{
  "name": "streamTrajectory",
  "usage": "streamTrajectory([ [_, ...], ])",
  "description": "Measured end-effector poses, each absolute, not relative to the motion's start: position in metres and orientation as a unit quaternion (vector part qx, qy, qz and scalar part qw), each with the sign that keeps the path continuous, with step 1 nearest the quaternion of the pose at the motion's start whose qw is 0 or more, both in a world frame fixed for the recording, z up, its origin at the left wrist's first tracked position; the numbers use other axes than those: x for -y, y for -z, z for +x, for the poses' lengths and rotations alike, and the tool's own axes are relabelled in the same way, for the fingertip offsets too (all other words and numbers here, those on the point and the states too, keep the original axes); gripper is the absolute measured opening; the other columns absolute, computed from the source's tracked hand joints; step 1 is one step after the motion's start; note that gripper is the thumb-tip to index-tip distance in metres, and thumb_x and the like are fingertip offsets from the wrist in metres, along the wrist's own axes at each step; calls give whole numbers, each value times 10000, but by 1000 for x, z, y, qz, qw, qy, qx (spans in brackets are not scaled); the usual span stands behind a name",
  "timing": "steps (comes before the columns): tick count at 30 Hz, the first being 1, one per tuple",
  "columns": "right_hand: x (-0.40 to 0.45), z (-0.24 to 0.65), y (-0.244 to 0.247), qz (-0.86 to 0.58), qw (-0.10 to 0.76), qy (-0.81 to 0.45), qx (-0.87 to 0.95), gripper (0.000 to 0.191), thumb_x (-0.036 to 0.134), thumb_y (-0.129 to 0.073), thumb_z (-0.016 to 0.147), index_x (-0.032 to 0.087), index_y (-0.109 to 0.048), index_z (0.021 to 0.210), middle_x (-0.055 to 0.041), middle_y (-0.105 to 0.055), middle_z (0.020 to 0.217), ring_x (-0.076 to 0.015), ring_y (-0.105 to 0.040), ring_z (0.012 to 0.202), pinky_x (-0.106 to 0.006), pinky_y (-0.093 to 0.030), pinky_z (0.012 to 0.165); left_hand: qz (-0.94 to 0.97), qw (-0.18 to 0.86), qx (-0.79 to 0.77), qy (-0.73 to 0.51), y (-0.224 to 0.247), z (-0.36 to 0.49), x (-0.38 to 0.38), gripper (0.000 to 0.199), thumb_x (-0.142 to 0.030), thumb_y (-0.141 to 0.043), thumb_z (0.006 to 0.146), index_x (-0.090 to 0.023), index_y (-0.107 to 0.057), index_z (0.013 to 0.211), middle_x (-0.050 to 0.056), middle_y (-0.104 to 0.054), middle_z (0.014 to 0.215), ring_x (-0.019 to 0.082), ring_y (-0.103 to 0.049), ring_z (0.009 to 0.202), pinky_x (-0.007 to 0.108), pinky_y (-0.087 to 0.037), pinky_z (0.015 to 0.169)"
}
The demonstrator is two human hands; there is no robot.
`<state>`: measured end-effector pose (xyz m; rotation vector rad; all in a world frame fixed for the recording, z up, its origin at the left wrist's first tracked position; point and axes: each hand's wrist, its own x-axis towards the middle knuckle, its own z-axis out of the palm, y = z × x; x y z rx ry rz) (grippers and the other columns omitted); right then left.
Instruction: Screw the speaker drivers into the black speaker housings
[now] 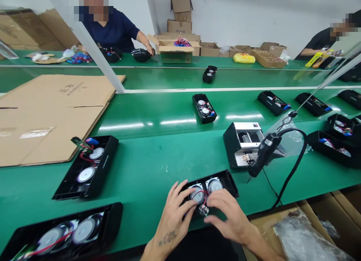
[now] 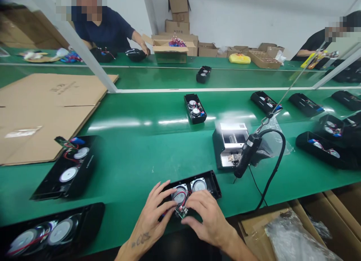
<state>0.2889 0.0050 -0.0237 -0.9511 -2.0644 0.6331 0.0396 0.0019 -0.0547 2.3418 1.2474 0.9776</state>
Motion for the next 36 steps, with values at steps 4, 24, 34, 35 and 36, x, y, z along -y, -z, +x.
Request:
streamTrajectory([
  [4,-15,278,30,-422,456,-259,740,163,92,-631,1027,225,-705,1085,-52,-807,967,-198,-760,880,-334,-621,831,824,158,-429,-335,51,40,-3,286,-75,-576,1015,-262,-748,1147,70,-754,1345,303,-581,1468,636,-463,1241],
  [24,-32,288,9,-317,6,-208,925,335,-51,-559,852,205,-714,1002,-30,-787,1003,-202,-721,916,-325,-540,838,869,116,-439,-199,63,51,9,419,-191,-895,808,-223,-734,1193,100,-648,1535,466,-344,1610,793,-266,1294],
  [34,-22,287,12,-324,30,-227,918,170,152,-623,866,170,-715,1007,-97,-756,998,-265,-674,960,-391,-556,961,894,77,-413,-152,53,54,7,169,-161,-792,854,-205,-773,1016,54,-638,1556,503,-210,1648,824,-76,1327],
  [35,-20,287,14,-319,32,-219,922,165,158,-628,865,166,-715,1004,-101,-755,998,-267,-669,955,-400,-551,975,895,73,-412,-154,55,55,9,189,-158,-785,854,-199,-772,1037,53,-632,1566,509,-178,1653,830,-51,1325],
  [36,-18,287,16,-317,34,-211,924,161,157,-630,866,164,-715,1002,-103,-755,998,-267,-664,951,-405,-546,982,895,68,-410,-160,57,56,11,224,-151,-773,857,-196,-772,1077,54,-631,1568,508,-155,1656,833,-35,1323],
])
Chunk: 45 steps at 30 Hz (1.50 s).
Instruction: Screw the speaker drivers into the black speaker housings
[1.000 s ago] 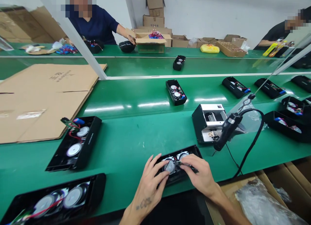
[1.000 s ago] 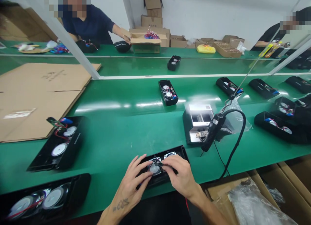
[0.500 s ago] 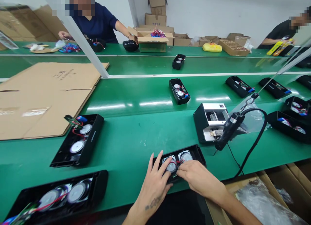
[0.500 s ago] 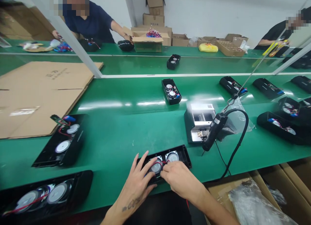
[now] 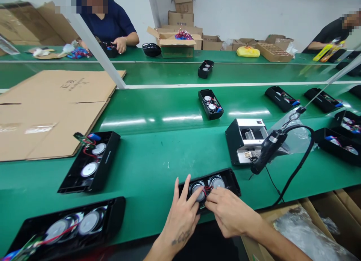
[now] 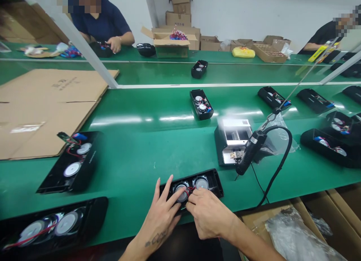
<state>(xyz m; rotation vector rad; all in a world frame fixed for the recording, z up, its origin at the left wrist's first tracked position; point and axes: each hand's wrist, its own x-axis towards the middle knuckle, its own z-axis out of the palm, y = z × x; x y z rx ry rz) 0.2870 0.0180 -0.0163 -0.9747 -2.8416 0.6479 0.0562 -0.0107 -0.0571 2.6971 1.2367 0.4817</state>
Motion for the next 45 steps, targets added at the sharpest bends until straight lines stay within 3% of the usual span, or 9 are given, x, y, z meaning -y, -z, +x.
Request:
streamTrajectory([
  [5,-16,282,23,-332,32,-176,926,198,79,-579,886,155,-702,1021,-111,-745,993,-255,-657,884,-398,-540,870,880,63,-422,-208,68,59,11,326,-101,-761,869,-215,-783,1174,77,-695,1481,481,-226,1648,818,-106,1324],
  [10,-47,273,7,-364,8,-234,901,260,120,-657,920,164,-696,1174,-112,-779,1127,-273,-712,968,-402,-507,882,867,211,-424,-156,46,56,-34,321,-169,-903,769,-287,-830,1058,54,-737,1397,515,-352,1592,852,-136,1280],
  [14,-92,267,-13,-374,-10,-302,877,255,199,-764,872,201,-759,1128,-66,-815,1035,-254,-745,899,-327,-454,766,820,359,-442,-60,23,51,-88,183,-293,-965,705,-257,-809,792,19,-736,1387,441,-548,1465,659,-322,1283],
  [17,-118,262,-23,-387,-48,-330,859,323,233,-816,804,191,-788,1123,-46,-788,835,-233,-715,751,-290,-347,602,800,400,-445,-39,15,47,-117,302,-422,-964,685,-225,-736,663,-20,-761,1308,272,-746,1106,347,-565,949],
  [19,-128,259,-25,-387,-60,-337,856,347,258,-844,764,175,-798,1098,-44,-768,780,-230,-697,719,-286,-308,567,787,427,-445,-27,13,46,-128,364,-463,-959,664,-216,-695,624,-45,-777,1210,181,-733,888,261,-508,714],
  [22,-133,256,-23,-380,-57,-343,857,305,283,-849,758,174,-805,1039,-43,-764,779,-222,-691,733,-278,-304,563,772,454,-444,-22,11,46,-133,397,-470,-954,643,-212,-656,596,-66,-768,1155,140,-673,810,250,-415,626],
  [40,-129,251,-16,-407,-62,-293,863,345,332,-827,774,234,-839,1105,-60,-786,723,-312,-771,770,-329,-347,614,768,494,-405,-47,14,42,-133,368,-445,-949,713,-186,-712,603,-46,-740,1258,142,-680,870,268,-450,700],
  [43,-111,258,-21,-389,-25,-263,882,355,284,-828,807,204,-812,1152,-73,-796,773,-319,-770,802,-366,-460,713,788,455,-411,-57,14,44,-123,333,-399,-971,717,-191,-728,623,-22,-737,1314,212,-716,1027,318,-511,856],
  [45,-91,273,-23,-373,86,-243,891,400,208,-790,860,200,-758,1259,-99,-824,969,-316,-771,946,-416,-526,853,800,425,-418,-68,17,45,-107,269,-353,-997,701,-206,-773,696,4,-739,1335,327,-653,1276,438,-477,1075],
])
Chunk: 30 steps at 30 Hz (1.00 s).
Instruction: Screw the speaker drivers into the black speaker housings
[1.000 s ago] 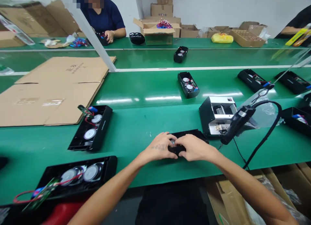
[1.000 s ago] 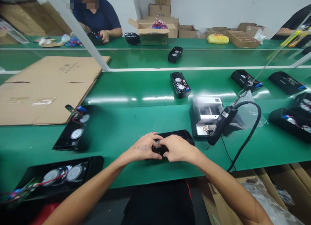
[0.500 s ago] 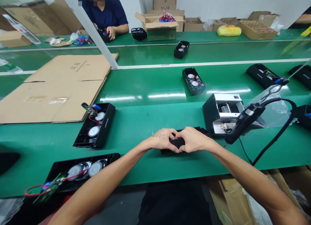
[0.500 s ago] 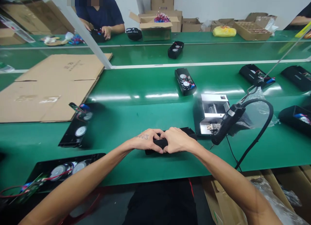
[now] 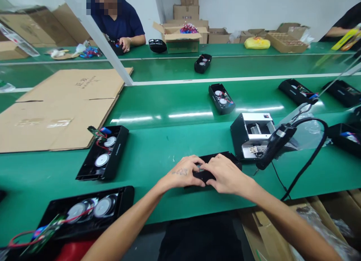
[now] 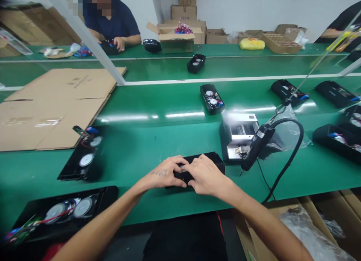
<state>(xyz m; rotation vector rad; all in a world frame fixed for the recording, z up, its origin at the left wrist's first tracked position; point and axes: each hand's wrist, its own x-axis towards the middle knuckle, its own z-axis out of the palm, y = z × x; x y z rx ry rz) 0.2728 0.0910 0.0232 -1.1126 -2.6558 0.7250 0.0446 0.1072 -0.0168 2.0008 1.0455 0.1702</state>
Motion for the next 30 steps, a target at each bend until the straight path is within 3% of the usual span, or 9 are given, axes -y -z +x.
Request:
streamTrajectory([
  [2,-72,296,-21,-399,275,-209,849,458,162,-733,921,236,-682,1370,-111,-793,1200,-293,-737,1111,-442,-547,968,824,375,-415,-88,25,45,-87,242,-344,-1008,710,-225,-807,772,11,-749,1333,424,-510,1458,582,-358,1214],
  [4,-60,327,-12,-494,477,-111,719,438,204,-739,947,264,-667,1375,-106,-750,1241,-275,-711,1116,-442,-564,967,868,283,-389,-125,39,46,-65,230,-396,-976,773,-237,-813,797,-3,-756,1332,452,-444,1511,644,-303,1246],
  [6,-59,359,2,-592,581,14,558,480,269,-781,927,242,-653,1389,-133,-694,1274,-287,-691,1091,-452,-569,920,900,183,-359,-162,53,47,-46,249,-431,-941,817,-231,-796,785,-8,-757,1327,453,-437,1514,651,-305,1245],
  [9,-71,396,23,-690,539,-18,482,625,426,-766,931,190,-578,1478,-200,-639,1408,-347,-675,1198,-521,-566,970,913,90,-345,-197,69,48,-31,284,-437,-937,811,-221,-755,778,-11,-758,1304,448,-425,1520,628,-289,1260],
  [12,-82,408,38,-708,510,-166,460,547,518,-765,918,196,-661,1347,-145,-757,1228,-323,-732,1090,-521,-572,997,913,59,-343,-215,75,49,-29,305,-451,-919,823,-224,-720,777,-14,-757,1292,430,-403,1542,591,-251,1293],
  [16,-76,400,48,-649,614,-187,409,473,404,-926,750,215,-697,1119,-2,-734,844,-217,-693,741,-409,-597,790,910,51,-341,-230,77,48,-30,330,-471,-915,817,-233,-694,756,-18,-758,1280,413,-390,1558,564,-224,1319],
  [21,-70,392,35,-570,668,-247,410,272,372,-794,877,244,-590,1005,103,-555,575,-138,-518,433,-306,-470,501,901,52,-346,-256,82,48,-29,324,-430,-931,784,-239,-673,738,-28,-760,1285,404,-376,1573,538,-175,1357],
  [26,-89,394,-12,-490,772,-169,368,360,315,-801,887,272,-515,1102,139,-542,602,-116,-505,423,-283,-458,509,899,63,-341,-267,84,48,-32,336,-428,-960,752,-251,-674,744,-41,-770,1269,369,-359,1588,491,-145,1371],
  [30,-111,387,-26,-515,739,-131,413,357,312,-802,883,237,-539,1112,124,-610,560,-131,-540,427,-320,-506,579,900,59,-343,-262,83,48,-34,340,-439,-968,743,-251,-684,748,-42,-767,1267,366,-361,1584,486,-136,1370],
])
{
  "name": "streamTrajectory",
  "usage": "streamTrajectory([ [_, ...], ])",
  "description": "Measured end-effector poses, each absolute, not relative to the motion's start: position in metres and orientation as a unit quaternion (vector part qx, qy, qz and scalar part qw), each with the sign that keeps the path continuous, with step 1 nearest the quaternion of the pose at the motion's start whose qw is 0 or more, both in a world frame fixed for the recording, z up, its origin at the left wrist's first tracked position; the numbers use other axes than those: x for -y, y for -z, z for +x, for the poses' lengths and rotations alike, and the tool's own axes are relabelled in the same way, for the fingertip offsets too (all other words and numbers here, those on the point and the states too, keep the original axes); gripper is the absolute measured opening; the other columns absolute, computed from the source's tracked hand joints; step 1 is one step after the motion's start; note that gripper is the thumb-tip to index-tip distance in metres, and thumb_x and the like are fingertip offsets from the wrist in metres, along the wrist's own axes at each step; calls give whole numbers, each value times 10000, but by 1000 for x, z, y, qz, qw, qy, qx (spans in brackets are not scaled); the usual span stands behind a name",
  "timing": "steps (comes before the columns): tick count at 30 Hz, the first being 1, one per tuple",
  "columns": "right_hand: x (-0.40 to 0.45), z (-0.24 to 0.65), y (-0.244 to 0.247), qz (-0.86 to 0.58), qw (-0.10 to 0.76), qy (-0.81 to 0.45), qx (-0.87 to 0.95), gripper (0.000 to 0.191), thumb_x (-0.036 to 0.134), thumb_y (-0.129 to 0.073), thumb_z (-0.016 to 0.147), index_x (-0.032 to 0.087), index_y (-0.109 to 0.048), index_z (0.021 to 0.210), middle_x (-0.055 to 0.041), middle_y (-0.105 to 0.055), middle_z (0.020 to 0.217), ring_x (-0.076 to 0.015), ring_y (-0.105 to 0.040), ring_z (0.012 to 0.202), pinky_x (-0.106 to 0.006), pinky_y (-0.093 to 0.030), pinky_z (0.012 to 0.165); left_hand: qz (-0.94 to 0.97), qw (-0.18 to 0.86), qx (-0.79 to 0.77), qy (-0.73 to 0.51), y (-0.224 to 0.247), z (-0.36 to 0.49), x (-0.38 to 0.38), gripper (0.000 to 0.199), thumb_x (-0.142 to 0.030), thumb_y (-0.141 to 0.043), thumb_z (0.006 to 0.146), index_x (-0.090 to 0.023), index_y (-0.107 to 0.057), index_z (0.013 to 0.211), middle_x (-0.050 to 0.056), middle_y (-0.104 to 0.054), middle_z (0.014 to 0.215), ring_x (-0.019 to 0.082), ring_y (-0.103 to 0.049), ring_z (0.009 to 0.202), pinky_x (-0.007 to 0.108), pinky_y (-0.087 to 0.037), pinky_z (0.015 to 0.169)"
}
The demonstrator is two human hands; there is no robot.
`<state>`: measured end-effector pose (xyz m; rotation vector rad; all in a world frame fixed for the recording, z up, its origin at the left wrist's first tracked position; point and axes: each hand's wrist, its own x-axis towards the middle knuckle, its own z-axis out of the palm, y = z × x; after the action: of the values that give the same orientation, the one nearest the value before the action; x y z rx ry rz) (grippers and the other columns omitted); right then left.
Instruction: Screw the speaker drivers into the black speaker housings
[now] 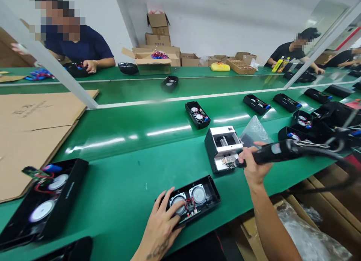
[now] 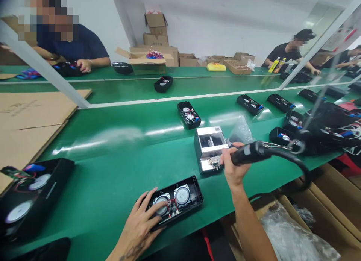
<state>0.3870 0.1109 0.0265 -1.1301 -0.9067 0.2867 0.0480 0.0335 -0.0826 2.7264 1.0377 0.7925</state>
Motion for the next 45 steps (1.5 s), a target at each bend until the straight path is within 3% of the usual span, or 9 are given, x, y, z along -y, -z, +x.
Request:
streamTrajectory([
  [3,-121,383,-20,-557,689,-144,440,299,319,-795,876,225,-569,1047,115,-614,542,-137,-564,440,-333,-524,611,902,47,-343,-257,81,48,-33,334,-448,-964,744,-254,-692,748,-35,-765,1257,364,-373,1577,488,-142,1369],
  [10,-99,382,-12,-586,616,-271,452,351,343,-836,845,212,-626,1093,99,-602,581,-132,-538,441,-290,-465,482,899,40,-353,-254,80,49,-32,367,-466,-976,722,-254,-677,736,-42,-771,1252,366,-406,1545,490,-186,1353],
  [14,-89,381,-20,-544,680,-214,443,382,343,-806,902,239,-572,1186,117,-614,571,-131,-540,428,-298,-503,525,900,43,-354,-252,81,48,-32,348,-454,-972,728,-254,-688,746,-35,-768,1253,375,-414,1538,515,-243,1326],
  [17,-101,381,-25,-525,721,-139,431,364,366,-804,898,243,-538,1113,118,-616,562,-138,-546,431,-329,-528,584,902,41,-353,-244,82,48,-32,343,-446,-961,743,-249,-679,743,-36,-765,1272,391,-429,1527,535,-255,1316],
  [20,-117,382,-25,-548,704,-131,432,361,400,-815,874,232,-533,1023,113,-597,540,-141,-545,433,-357,-543,618,904,36,-352,-240,84,48,-31,354,-466,-947,761,-245,-673,726,-18,-762,1273,400,-427,1533,549,-248,1320],
  [25,-128,380,-21,-573,667,-177,442,361,410,-842,818,214,-578,967,94,-590,554,-130,-532,438,-320,-509,533,902,38,-352,-247,85,48,-30,342,-462,-948,770,-243,-687,742,-25,-758,1290,393,-435,1530,535,-227,1335],
  [30,-105,379,-22,-566,621,-305,447,391,367,-859,835,221,-618,1106,107,-580,597,-114,-507,432,-277,-449,458,902,31,-355,-245,84,49,-29,331,-473,-935,785,-246,-699,737,-21,-761,1273,388,-430,1535,533,-235,1337],
  [38,-31,335,-26,-383,719,-356,458,311,249,-690,1007,321,-542,1271,123,-505,599,-112,-452,394,-272,-429,430,900,48,-366,-231,83,51,-27,287,-424,-936,782,-244,-713,781,-7,-757,1286,398,-432,1540,564,-272,1321],
  [45,-13,301,1,-329,685,-422,494,371,197,-613,1043,368,-517,1359,93,-533,659,-125,-491,468,-256,-440,454,900,58,-365,-231,83,50,-25,272,-388,-944,773,-242,-716,800,-17,-754,1309,412,-427,1544,576,-251,1327],
])
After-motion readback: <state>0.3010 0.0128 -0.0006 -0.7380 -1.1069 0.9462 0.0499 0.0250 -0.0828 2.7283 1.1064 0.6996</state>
